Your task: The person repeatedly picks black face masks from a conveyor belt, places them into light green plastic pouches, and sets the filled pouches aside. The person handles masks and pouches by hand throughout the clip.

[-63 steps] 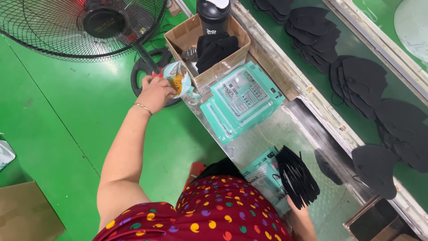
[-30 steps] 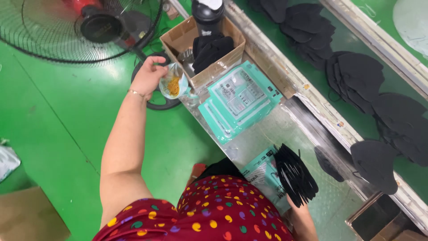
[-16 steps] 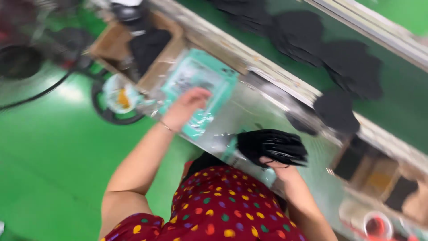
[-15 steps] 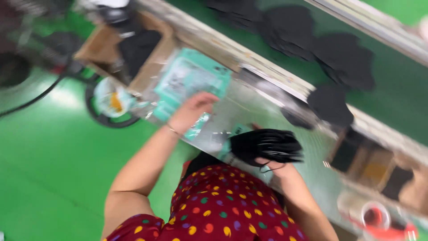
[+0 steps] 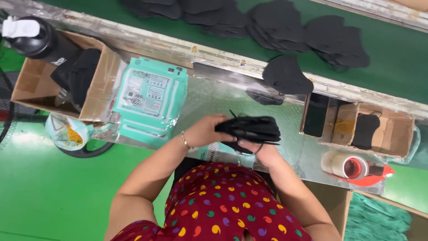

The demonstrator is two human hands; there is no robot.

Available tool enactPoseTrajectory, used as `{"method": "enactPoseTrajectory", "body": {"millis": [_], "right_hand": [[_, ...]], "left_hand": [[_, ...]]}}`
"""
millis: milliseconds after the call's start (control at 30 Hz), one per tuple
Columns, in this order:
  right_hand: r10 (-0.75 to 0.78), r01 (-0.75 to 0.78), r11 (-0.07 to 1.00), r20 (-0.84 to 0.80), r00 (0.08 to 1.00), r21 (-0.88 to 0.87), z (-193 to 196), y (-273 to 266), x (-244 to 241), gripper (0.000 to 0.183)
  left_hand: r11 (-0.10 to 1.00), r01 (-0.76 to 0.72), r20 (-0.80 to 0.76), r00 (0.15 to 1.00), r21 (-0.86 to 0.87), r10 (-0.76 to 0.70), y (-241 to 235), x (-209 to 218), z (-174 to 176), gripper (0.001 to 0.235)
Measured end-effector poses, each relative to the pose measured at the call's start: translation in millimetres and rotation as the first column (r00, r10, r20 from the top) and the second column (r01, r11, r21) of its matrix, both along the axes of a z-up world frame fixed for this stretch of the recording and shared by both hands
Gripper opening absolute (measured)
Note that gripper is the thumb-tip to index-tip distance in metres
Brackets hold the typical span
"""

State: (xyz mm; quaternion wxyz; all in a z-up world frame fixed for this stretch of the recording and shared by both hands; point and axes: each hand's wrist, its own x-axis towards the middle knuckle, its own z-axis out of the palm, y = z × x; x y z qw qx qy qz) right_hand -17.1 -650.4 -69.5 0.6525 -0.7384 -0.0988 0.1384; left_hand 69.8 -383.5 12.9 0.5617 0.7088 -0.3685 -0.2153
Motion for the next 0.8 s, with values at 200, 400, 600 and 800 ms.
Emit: {"method": "enactPoseTrajectory", "body": {"millis": [200, 400, 600, 800], "right_hand": [[-0.061, 0.371, 0.760, -0.510, 0.858, 0.533, 12.1, -11.2, 3.1, 0.057], [0.161, 0.261, 0.193, -0.293, 0.943, 0.946, 78.6, -38.6, 4.8, 0.082], [0.074, 0.083, 0.573, -0.151, 0.986, 0.816, 157.4, -9.3, 21.9, 0.118], [0.285, -0.277, 0.937, -0.012, 0.958, 0.213, 145.5, 21.4, 13.7, 0.124]], "left_hand": [[0.952, -0.139, -0.727, 0.678, -0.272, -0.108, 19.6, -4.0, -82.6, 0.035], [0.948, -0.174, -0.704, 0.707, -0.268, -0.069, 39.7, 1.3, -58.8, 0.029], [0.946, -0.308, 0.033, 0.951, 0.098, 0.307, 0.7, -3.8, -10.8, 0.046], [0.930, -0.266, 0.000, 0.961, 0.253, 0.275, -31.3, -2.4, -53.0, 0.082]]}}
